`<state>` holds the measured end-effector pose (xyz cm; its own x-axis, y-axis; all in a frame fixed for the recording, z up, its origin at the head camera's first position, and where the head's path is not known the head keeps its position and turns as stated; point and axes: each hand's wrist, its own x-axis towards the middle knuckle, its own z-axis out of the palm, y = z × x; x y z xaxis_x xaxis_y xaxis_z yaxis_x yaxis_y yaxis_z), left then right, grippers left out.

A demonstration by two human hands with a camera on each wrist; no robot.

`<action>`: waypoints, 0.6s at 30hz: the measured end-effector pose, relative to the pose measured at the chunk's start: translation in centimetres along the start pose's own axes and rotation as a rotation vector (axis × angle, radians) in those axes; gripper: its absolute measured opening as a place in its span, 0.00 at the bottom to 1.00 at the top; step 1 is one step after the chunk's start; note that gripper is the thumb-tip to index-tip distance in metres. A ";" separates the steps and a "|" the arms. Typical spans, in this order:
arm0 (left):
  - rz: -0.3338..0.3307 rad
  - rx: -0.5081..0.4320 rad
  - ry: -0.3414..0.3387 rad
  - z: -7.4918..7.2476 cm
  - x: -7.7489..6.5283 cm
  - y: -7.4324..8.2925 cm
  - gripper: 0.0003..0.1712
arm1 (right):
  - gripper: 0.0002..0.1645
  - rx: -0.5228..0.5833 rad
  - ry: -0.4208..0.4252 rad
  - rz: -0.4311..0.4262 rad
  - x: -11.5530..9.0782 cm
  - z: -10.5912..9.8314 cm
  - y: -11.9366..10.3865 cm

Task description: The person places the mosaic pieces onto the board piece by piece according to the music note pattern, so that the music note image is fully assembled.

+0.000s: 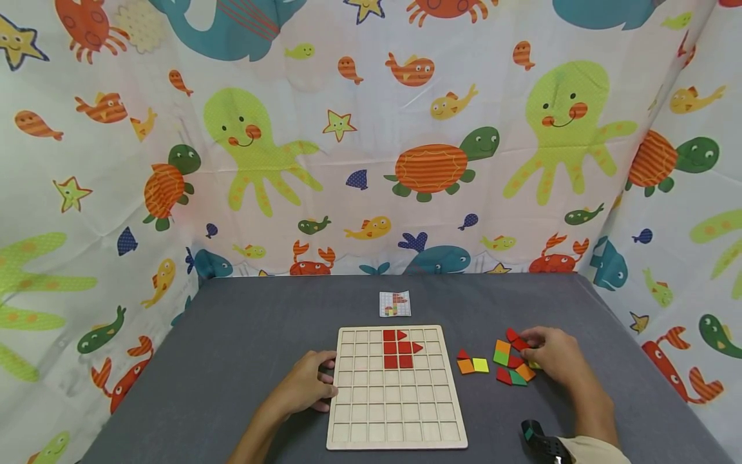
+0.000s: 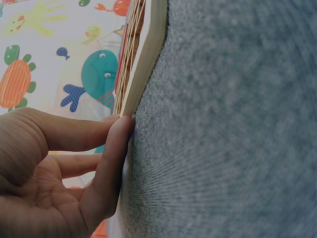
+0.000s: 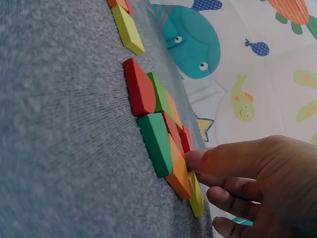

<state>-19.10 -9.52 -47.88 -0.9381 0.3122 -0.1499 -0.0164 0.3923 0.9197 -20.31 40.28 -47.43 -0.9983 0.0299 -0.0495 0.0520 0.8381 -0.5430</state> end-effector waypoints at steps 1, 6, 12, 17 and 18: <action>-0.001 0.000 0.001 0.0 0.0 0.0 0.42 | 0.21 -0.004 0.005 0.000 0.0 -0.1 0.0; -0.004 -0.002 0.004 0.0 0.0 0.0 0.43 | 0.23 0.003 0.023 -0.013 0.0 -0.3 -0.4; -0.007 -0.003 0.001 0.0 0.0 0.1 0.43 | 0.25 0.024 0.022 -0.047 0.1 0.0 -1.6; -0.006 -0.003 0.000 0.0 -0.1 0.2 0.43 | 0.24 0.031 0.012 -0.078 0.2 0.7 -3.3; -0.006 -0.004 -0.001 0.0 -0.1 0.2 0.43 | 0.23 0.038 0.008 -0.090 0.2 0.9 -3.7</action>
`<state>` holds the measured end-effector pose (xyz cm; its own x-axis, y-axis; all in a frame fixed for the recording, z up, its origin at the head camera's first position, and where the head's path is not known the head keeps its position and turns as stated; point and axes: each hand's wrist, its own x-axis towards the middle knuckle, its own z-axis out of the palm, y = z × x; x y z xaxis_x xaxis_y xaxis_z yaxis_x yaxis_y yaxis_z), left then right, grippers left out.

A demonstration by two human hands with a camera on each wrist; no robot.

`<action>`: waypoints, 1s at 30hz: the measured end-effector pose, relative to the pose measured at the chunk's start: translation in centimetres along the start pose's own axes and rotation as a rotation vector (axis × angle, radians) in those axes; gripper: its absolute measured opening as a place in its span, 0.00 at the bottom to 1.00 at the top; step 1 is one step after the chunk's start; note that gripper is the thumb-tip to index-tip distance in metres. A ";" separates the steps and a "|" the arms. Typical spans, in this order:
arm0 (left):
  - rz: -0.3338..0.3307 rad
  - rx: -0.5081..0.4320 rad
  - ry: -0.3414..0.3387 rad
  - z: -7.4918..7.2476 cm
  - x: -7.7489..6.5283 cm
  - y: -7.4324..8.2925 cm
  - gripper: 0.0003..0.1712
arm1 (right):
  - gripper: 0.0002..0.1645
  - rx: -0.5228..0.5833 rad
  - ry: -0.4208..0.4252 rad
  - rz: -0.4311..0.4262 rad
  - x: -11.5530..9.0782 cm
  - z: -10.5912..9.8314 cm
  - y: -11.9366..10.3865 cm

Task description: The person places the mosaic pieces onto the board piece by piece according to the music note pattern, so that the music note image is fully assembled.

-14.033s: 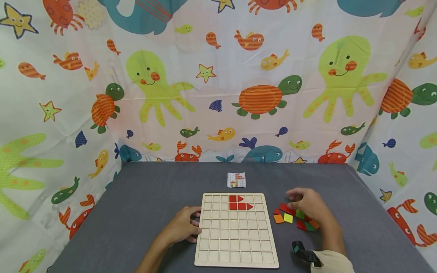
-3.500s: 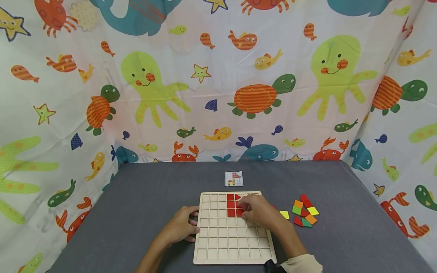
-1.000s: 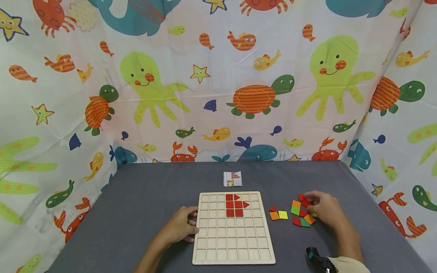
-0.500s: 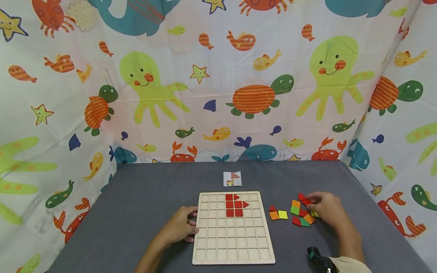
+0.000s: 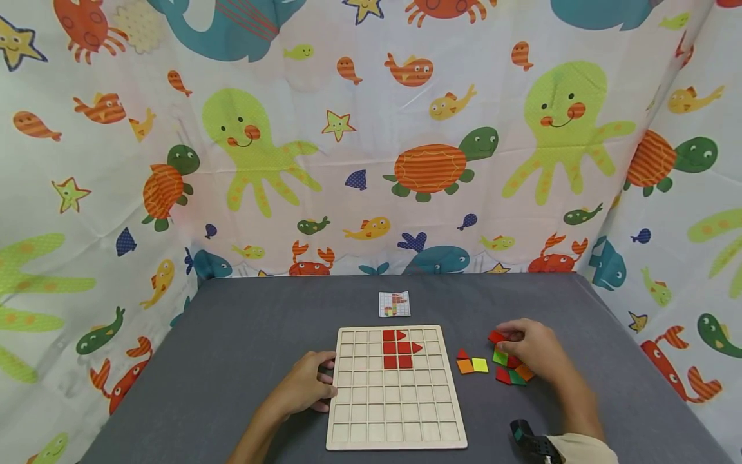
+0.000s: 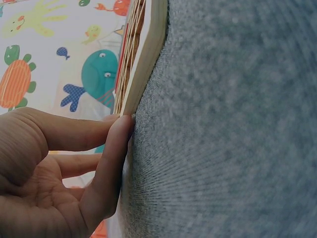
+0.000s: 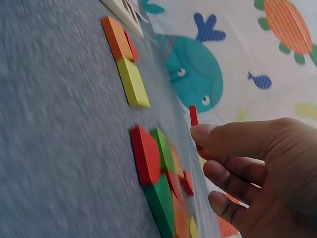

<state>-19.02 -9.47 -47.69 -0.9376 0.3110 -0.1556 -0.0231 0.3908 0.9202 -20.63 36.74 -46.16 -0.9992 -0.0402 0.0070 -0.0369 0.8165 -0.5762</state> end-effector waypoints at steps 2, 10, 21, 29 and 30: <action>-0.004 -0.005 -0.003 0.0 0.0 0.1 0.43 | 0.22 0.005 -0.009 -0.018 0.2 0.4 -0.7; -0.018 -0.001 -0.011 -0.1 -0.1 0.2 0.43 | 0.19 0.077 -0.038 -0.094 0.6 2.1 -2.6; -0.016 0.002 -0.008 0.0 -0.1 0.2 0.42 | 0.18 0.157 -0.105 -0.132 0.8 3.8 -5.5; -0.012 0.002 -0.003 0.0 -0.1 0.1 0.43 | 0.19 0.156 -0.132 -0.184 1.0 4.9 -7.1; -0.012 0.001 -0.004 0.0 -0.1 0.1 0.42 | 0.19 0.156 -0.137 -0.186 1.0 5.1 -7.3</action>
<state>-18.98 -9.49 -47.56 -0.9359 0.3096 -0.1681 -0.0342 0.3951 0.9180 -21.29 27.84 -46.11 -0.9633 -0.2675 0.0199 -0.2058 0.6897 -0.6943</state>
